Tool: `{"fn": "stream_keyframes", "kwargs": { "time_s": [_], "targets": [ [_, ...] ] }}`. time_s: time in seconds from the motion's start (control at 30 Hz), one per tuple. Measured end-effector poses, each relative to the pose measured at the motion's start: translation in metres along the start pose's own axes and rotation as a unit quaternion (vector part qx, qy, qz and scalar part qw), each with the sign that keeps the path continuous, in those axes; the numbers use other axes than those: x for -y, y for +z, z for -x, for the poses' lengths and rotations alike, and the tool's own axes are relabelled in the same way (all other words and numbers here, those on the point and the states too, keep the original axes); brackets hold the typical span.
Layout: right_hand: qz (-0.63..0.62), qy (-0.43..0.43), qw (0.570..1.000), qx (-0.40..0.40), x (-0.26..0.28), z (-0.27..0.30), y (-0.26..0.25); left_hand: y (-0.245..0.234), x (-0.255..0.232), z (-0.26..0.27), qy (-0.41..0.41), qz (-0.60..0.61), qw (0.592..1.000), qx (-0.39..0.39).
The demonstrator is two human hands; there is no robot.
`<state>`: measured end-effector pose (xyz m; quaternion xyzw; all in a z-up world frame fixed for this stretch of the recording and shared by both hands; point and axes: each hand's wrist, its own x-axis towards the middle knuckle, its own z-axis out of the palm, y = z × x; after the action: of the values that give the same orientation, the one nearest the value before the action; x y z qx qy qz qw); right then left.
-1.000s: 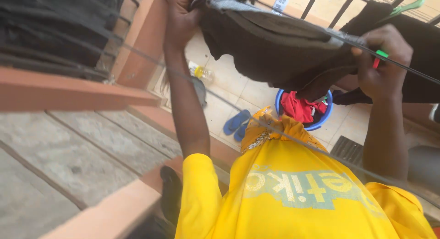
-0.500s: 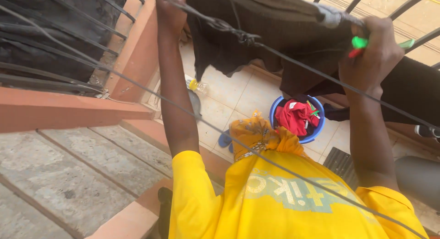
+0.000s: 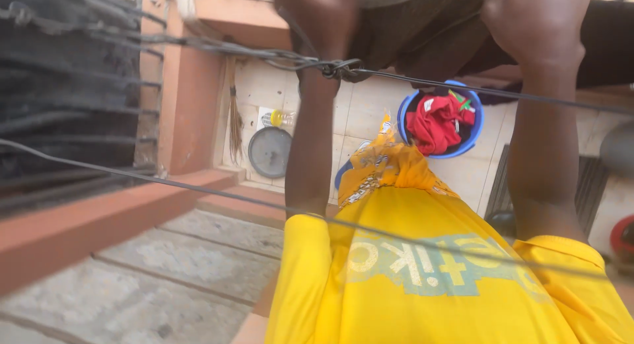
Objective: Hang washed laundry items on a balcony clothesline using clothespins.
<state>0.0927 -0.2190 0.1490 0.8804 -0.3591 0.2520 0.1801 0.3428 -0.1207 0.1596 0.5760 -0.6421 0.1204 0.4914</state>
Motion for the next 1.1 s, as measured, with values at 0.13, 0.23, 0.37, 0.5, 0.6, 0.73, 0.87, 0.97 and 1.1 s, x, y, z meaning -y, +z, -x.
{"fn": "stream_keyframes", "kwargs": {
  "time_s": [0.13,0.23,0.37,0.5,0.6,0.73,0.87,0.97,1.1],
  "targets": [
    [-0.056,0.007,0.998,0.015,0.008,0.009,-0.020,0.012,-0.013,-0.003,0.079,-0.034,0.996,-0.013],
    [-0.035,0.005,0.999,0.002,0.019,0.012,-0.032,0.019,-0.018,-0.002,0.121,-0.034,0.992,0.029],
    [-0.258,0.158,0.952,0.042,0.013,0.048,-0.010,0.018,-0.014,0.002,0.145,-0.017,0.983,0.112],
    [-0.710,0.374,0.583,-0.123,0.052,0.043,-0.003,0.010,-0.017,-0.001,0.135,-0.001,0.982,0.129],
    [-0.792,0.221,0.502,-0.269,0.072,0.042,0.027,0.001,-0.024,0.002,0.119,0.012,0.983,0.142],
    [-0.299,0.163,0.894,-0.291,0.086,0.036,0.048,-0.002,-0.028,0.006,0.114,0.012,0.984,0.138],
    [-0.202,0.141,0.947,-0.207,0.102,-0.001,-0.003,0.003,-0.023,0.013,0.110,0.008,0.984,0.137],
    [-0.211,0.139,0.941,-0.225,0.098,0.005,0.007,-0.002,-0.024,0.013,0.113,0.013,0.984,0.140],
    [-0.409,0.206,0.848,-0.266,0.099,-0.002,0.004,0.000,-0.024,0.013,0.111,0.010,0.983,0.145]
  ]
}}
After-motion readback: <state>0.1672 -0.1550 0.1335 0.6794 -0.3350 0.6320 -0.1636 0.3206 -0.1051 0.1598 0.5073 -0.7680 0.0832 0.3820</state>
